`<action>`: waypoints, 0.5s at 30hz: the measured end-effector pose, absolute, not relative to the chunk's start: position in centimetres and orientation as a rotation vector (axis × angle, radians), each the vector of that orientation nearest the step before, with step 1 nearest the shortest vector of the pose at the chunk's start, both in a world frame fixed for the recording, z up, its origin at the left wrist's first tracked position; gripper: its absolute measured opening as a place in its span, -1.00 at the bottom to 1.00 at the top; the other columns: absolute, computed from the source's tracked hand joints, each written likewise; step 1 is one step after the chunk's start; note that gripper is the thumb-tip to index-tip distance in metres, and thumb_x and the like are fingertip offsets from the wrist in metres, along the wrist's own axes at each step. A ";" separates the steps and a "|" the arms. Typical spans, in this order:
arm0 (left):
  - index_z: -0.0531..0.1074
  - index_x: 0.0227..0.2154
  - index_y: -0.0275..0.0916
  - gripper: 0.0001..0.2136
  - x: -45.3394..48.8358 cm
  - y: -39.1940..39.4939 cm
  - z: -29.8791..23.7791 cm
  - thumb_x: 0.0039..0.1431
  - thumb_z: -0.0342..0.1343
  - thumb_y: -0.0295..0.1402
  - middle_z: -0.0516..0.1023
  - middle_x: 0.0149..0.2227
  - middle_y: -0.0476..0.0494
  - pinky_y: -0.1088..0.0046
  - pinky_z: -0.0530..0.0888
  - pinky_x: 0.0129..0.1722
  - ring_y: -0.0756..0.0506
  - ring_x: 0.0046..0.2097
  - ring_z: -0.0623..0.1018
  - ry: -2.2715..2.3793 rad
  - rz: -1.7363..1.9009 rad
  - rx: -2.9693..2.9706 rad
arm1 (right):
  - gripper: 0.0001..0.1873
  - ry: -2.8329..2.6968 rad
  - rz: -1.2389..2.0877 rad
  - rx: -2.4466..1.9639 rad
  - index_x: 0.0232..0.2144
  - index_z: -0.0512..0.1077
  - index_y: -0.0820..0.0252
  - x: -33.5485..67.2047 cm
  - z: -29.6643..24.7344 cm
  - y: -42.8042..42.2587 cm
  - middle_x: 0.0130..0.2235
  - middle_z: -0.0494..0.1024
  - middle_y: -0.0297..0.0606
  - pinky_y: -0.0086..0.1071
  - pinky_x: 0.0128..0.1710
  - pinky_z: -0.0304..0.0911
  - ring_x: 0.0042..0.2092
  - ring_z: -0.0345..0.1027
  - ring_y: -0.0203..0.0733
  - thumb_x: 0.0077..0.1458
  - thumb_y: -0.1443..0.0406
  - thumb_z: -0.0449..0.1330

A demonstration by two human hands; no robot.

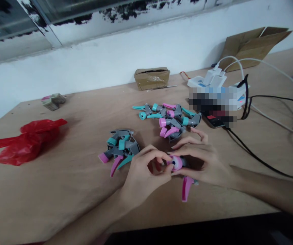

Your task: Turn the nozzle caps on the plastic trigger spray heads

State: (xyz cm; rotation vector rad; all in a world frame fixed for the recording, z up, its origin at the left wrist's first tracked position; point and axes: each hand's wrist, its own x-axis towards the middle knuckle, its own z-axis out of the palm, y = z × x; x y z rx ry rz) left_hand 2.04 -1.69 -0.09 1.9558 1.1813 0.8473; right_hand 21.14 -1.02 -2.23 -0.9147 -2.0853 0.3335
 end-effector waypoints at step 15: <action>0.43 -0.50 -0.24 -0.95 2.1 -1.7 0.3 0.03 0.13 -0.41 0.36 -0.49 0.04 0.57 0.28 -0.50 0.08 -0.49 0.34 1.278 0.667 2.020 | -0.75 -2.112 0.184 -0.935 -0.33 0.44 0.11 20.9 -2.1 -1.3 -0.37 0.52 -0.36 -0.05 0.11 -0.19 -0.26 0.39 -0.24 -0.12 0.19 0.29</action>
